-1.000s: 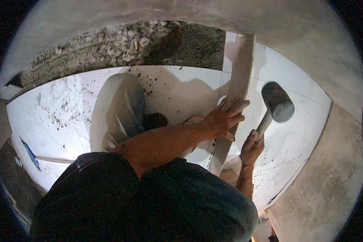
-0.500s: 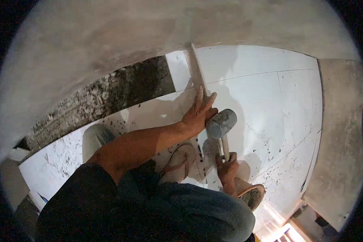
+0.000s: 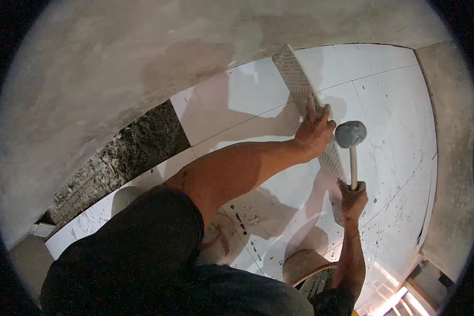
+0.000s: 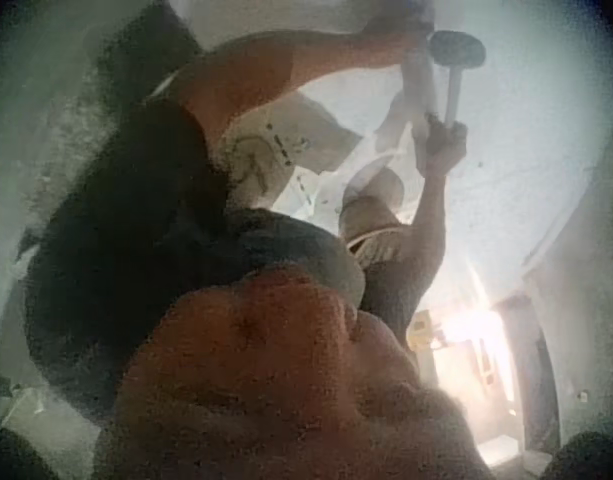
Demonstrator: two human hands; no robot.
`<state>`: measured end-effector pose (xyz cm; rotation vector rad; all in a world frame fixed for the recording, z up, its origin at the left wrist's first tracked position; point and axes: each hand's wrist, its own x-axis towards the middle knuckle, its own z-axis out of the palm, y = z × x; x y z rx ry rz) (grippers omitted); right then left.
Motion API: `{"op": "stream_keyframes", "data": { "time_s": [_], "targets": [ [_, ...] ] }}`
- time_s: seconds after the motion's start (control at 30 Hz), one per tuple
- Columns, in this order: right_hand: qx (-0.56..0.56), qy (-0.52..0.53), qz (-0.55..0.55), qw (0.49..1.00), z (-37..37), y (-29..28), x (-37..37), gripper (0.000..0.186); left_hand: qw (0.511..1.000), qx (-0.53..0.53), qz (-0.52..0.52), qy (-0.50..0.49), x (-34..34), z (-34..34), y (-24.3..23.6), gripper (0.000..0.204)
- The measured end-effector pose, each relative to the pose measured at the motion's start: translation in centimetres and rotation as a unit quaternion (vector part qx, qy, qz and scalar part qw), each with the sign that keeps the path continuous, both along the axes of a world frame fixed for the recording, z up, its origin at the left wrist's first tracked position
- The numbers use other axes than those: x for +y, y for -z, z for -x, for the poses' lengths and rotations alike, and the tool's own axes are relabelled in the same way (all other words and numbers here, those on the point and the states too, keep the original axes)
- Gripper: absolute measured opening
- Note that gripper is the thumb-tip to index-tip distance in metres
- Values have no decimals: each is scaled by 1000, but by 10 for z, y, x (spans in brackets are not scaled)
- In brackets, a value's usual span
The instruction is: The person wipes a tile surface with a cloth, hits the tile with a rubber mallet, and then positions and hammers a narrow tile strip into place along the wall.
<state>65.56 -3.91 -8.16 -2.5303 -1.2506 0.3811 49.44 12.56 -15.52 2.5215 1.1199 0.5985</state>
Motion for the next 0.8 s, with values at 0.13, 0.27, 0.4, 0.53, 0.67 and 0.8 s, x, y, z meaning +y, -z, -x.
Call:
{"op": "stream_keyframes", "data": {
  "time_s": [0.13,0.27,0.4,0.53,0.67,0.8],
  "targets": [
    [20,35,-16,999,-26,-5,5,40,996,-82,0,28,14,-29,-8,31],
    [-83,13,-8,996,-44,1,24,40,998,-67,-11,9,35,-53,-12,47],
    [-116,70,31,990,-83,12,39,44,997,-77,13,23,44,-72,-16,43],
    [-157,44,-4,987,-88,9,53,48,966,-257,15,5,50,-96,17,35],
    [-176,44,31,983,-86,5,63,52,975,-220,-18,-39,51,-114,27,35],
    [-209,24,37,977,-89,6,53,52,967,-254,-13,-12,44,-104,25,49]
  ]
}}
